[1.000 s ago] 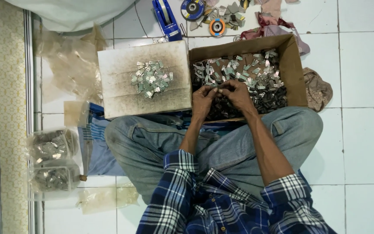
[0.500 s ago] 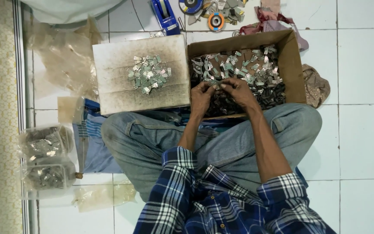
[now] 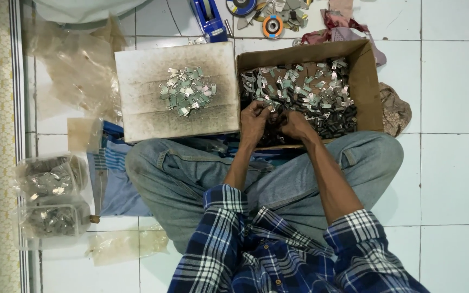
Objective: Sorting and arranging small metal components from a cardboard box onto a white board while sitting on the floor.
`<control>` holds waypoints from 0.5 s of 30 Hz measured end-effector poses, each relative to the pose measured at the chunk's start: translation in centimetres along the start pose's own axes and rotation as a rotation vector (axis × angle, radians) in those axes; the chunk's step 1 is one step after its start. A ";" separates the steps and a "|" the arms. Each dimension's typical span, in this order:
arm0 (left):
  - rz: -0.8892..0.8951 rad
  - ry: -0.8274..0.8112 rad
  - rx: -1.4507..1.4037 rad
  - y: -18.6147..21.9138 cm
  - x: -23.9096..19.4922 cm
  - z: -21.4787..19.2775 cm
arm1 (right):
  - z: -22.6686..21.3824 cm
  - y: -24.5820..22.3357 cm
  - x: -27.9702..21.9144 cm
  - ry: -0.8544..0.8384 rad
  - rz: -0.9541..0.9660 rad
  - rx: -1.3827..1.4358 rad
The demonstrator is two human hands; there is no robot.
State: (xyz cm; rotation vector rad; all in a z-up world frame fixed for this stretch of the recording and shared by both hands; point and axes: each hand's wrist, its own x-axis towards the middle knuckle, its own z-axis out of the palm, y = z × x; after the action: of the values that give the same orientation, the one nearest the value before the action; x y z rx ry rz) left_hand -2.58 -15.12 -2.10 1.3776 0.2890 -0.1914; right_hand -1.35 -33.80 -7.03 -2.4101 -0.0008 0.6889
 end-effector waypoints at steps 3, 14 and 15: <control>0.016 0.003 0.010 -0.5 0.4 -0.3 | -0.7 -1.6 -0.8 -0.100 -0.021 0.186; 0.097 0.048 -0.026 0.9 -0.6 0.5 | 0.1 1.7 1.8 0.426 -0.041 0.289; 0.107 0.054 -0.023 0.8 -0.7 0.4 | 0.4 1.6 2.0 0.414 -0.066 0.122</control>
State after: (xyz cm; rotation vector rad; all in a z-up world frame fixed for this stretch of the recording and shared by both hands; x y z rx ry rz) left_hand -2.95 -15.35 -1.03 1.3736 0.2607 -0.0620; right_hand -0.05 -34.52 -9.11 -2.3790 0.1279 0.1462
